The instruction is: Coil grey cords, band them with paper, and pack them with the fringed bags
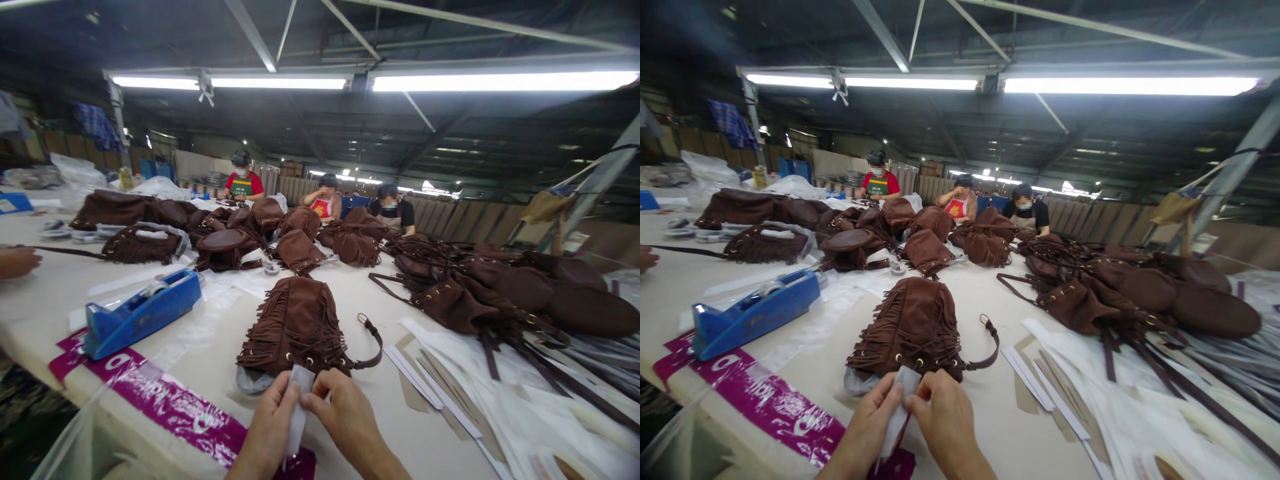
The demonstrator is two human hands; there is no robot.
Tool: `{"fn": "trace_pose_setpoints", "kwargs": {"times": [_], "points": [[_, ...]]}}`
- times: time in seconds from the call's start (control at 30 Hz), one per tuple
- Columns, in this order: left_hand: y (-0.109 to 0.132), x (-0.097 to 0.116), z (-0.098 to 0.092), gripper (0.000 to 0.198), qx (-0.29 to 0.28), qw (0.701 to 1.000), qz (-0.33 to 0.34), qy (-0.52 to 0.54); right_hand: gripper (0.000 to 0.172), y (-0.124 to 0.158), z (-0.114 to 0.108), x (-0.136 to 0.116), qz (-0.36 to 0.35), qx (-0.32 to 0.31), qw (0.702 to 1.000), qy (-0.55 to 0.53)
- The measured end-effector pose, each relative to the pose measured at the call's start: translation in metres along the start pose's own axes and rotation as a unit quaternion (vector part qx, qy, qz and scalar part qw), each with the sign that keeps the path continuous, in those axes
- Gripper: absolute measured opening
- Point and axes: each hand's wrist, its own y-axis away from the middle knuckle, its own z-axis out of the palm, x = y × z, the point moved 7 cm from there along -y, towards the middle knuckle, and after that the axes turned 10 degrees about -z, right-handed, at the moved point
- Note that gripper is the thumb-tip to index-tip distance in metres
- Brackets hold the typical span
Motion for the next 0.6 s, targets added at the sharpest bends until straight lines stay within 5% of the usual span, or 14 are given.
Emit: {"fn": "trace_pose_setpoints", "kwargs": {"times": [0.27,0.47,0.6], "points": [[0.009,0.005,0.001,0.062,-0.001,0.999,-0.009,-0.049,0.034,0.018,0.036,0.012,0.124,-0.101,0.950,-0.268],[0.022,0.028,0.005,0.042,-0.049,0.987,0.066,-0.140,0.054,0.026,0.055,0.017,0.165,-0.088,0.851,-0.490],[0.017,0.022,0.003,0.040,-0.042,0.983,0.056,-0.168,0.055,0.022,0.071,0.024,0.157,-0.100,0.832,-0.523]]}}
